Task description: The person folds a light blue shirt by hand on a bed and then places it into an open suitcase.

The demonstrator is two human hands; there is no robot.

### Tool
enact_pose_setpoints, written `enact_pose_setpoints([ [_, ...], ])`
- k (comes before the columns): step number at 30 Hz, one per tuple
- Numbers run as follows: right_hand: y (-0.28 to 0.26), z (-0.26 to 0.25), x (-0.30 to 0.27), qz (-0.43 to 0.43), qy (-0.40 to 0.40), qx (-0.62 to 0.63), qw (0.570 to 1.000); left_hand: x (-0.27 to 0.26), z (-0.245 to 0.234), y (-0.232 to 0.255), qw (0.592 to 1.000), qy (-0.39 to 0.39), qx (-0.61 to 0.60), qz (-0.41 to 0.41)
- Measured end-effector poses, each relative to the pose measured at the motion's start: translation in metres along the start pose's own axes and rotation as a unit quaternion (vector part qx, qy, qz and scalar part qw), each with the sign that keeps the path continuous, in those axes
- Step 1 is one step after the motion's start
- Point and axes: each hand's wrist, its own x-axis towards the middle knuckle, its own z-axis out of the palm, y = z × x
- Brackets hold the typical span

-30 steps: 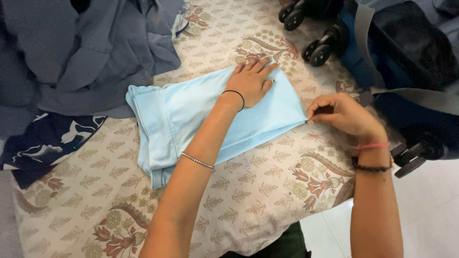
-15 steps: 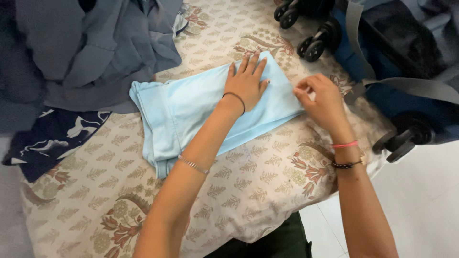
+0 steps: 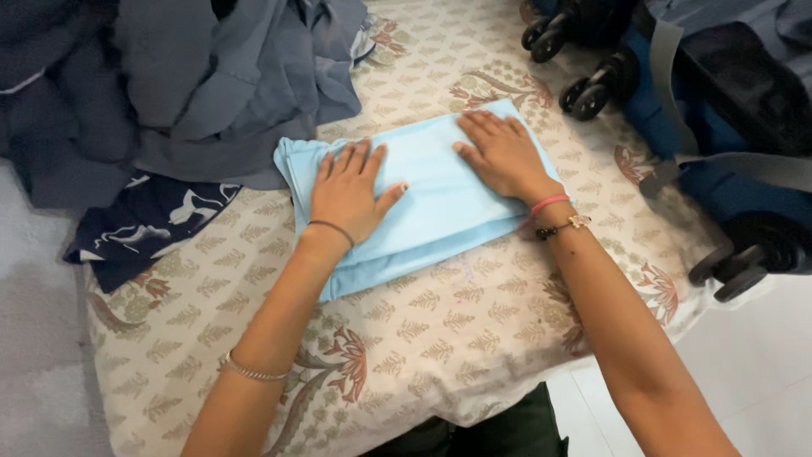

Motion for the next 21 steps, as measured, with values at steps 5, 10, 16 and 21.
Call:
enact_pose_setpoints([
  [5,0.023,0.007,0.002,0.068,0.039,-0.010,0.997,-0.011,-0.003,-0.014,0.999,0.025,-0.010,-0.030],
  [10,0.038,0.005,-0.003,0.101,0.060,0.017,0.993,-0.013,0.002,-0.021,0.999,0.043,-0.029,-0.015],
  [16,0.034,-0.003,-0.015,0.167,0.069,-0.015,0.983,-0.018,-0.004,-0.026,0.999,0.027,-0.031,0.027],
  [21,-0.011,-0.006,-0.025,0.080,0.073,-0.084,0.991,-0.021,-0.016,-0.021,0.997,-0.056,-0.010,0.044],
])
